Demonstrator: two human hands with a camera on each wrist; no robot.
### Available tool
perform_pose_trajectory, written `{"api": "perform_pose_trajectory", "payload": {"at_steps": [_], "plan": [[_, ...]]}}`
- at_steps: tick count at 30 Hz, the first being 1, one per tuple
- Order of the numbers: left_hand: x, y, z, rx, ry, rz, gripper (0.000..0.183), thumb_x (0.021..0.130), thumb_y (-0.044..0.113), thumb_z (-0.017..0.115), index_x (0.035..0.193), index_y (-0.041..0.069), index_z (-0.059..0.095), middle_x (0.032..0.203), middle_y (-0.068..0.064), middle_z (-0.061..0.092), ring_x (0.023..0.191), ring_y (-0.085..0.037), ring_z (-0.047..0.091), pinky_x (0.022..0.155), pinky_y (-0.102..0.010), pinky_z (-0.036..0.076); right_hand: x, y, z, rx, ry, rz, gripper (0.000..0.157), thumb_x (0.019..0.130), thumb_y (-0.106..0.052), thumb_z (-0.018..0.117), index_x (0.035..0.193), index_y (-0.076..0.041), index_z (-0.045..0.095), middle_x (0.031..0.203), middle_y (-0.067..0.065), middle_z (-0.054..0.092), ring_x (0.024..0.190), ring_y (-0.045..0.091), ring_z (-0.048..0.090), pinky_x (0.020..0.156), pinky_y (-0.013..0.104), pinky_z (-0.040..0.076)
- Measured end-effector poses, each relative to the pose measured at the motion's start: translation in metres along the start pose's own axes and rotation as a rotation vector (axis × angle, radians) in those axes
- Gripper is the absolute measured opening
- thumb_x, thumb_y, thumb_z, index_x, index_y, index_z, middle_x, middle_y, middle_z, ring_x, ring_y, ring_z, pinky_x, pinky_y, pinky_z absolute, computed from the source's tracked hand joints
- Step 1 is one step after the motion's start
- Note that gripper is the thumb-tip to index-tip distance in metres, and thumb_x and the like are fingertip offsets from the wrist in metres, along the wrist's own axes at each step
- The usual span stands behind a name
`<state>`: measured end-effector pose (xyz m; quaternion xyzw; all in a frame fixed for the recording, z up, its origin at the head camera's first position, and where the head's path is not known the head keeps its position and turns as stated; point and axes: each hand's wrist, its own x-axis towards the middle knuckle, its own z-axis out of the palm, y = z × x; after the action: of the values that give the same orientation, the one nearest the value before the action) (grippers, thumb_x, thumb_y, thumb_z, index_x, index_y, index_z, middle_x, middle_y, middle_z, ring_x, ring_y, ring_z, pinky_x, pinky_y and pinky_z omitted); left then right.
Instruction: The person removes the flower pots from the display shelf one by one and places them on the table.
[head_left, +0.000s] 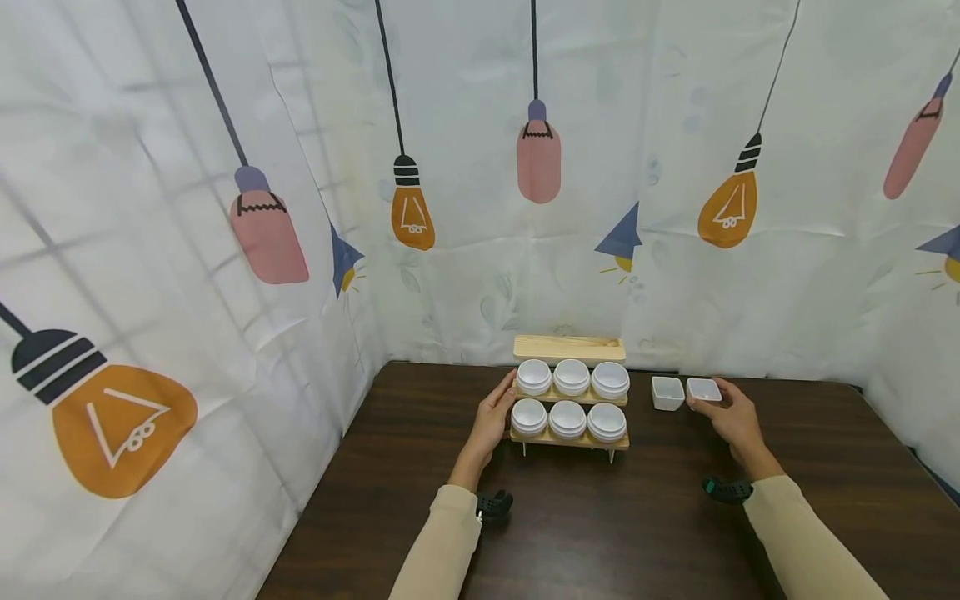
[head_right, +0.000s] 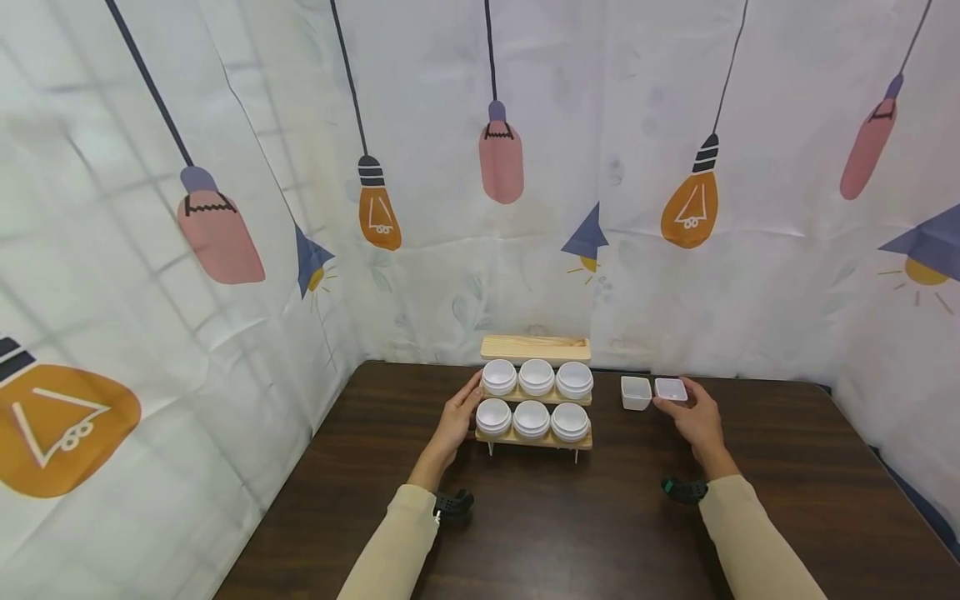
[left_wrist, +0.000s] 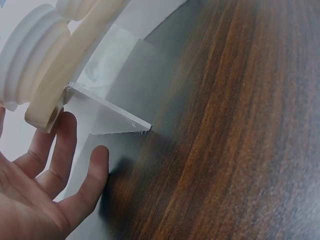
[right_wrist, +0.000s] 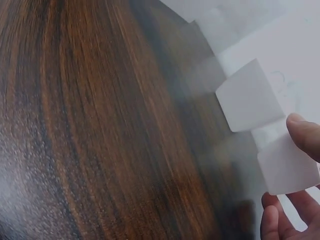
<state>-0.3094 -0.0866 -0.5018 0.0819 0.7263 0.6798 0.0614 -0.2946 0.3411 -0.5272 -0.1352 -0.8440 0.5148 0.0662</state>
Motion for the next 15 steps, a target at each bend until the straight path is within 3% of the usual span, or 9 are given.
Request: {"api": "perform_pose_trajectory", "payload": {"at_steps": [6, 10, 15], "plan": [[0.011, -0.02, 0.001, -0.004, 0.023, 0.009, 0.05, 0.11, 0.037, 0.047, 0.159, 0.03, 0.039, 0.153, -0.009, 0.054, 0.117, -0.021, 0.061, 0.074, -0.034, 0.059, 0.001, 0.003, -0.001, -0.01, -0.012, 0.008, 0.083, 0.099, -0.034, 0.069, 0.16, 0.002, 0.026, 0.157, 0.034, 0.036, 0.129, 0.041, 0.049, 0.076, 0.016, 0.043], [0.012, -0.023, 0.002, 0.012, 0.036, 0.026, 0.05, 0.109, 0.043, 0.048, 0.158, 0.035, 0.041, 0.152, -0.007, 0.055, 0.124, -0.023, 0.06, 0.081, -0.037, 0.059, 0.002, 0.006, -0.001, -0.01, -0.017, 0.003, 0.083, 0.099, -0.033, 0.069, 0.16, 0.003, 0.026, 0.156, 0.034, 0.036, 0.128, 0.041, 0.049, 0.079, 0.018, 0.042], [0.011, -0.023, 0.002, 0.025, 0.04, 0.038, 0.049, 0.107, 0.047, 0.048, 0.155, 0.039, 0.043, 0.15, -0.006, 0.057, 0.124, -0.024, 0.06, 0.089, -0.038, 0.058, 0.004, 0.009, -0.001, -0.022, -0.027, -0.001, 0.085, 0.098, -0.036, 0.07, 0.16, 0.003, 0.026, 0.157, 0.035, 0.036, 0.128, 0.042, 0.05, 0.073, 0.011, 0.041]]}}
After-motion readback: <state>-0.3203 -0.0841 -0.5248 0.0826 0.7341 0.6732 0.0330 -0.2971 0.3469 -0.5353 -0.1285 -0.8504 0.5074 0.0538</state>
